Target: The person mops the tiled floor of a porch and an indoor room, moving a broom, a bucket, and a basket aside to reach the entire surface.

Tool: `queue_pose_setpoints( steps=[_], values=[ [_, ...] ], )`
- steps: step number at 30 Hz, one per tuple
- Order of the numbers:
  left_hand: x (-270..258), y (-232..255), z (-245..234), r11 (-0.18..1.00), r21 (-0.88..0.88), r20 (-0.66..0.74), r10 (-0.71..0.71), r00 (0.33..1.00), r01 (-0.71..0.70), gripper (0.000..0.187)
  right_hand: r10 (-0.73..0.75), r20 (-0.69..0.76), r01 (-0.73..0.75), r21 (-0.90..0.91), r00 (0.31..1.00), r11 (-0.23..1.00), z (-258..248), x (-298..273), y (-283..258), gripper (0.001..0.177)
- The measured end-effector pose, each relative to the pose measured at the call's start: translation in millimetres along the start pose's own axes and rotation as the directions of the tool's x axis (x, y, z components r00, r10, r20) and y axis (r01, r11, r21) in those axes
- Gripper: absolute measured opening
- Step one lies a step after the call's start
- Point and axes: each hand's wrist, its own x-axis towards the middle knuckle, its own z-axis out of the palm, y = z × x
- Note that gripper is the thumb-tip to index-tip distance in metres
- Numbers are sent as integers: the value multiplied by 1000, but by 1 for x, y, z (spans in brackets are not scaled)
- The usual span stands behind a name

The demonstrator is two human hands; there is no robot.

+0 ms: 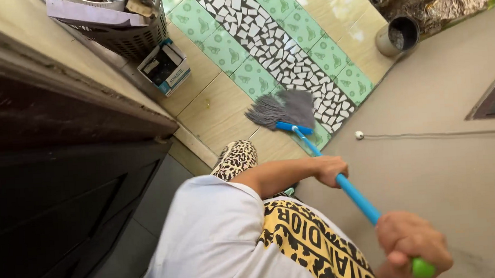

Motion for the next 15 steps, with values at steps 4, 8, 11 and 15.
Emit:
queue_pose_setpoints(
  steps=[4, 8, 11, 15],
  values=[
    [-8, 22, 12, 999, -27, 80, 25, 996, -23, 17, 20, -185, -36, -83, 982, 996, 11, -20, -18, 51],
    [-42, 51, -14, 999, 14, 120, -42, 992, 41, 19, -49, -198, 35, -74, 979, 997, 3, -37, -28, 49],
    [-99, 70, -19, 985, -12, 103, -170, 980, 172, 21, 23, -116, -21, 21, 993, 1000, 11, -39, -43, 46],
    [-172, 68, -24, 928, 85, 16, -366, 930, 364, 20, 54, -179, 4, 312, 982, 950, 47, -52, -42, 42]
  ],
)
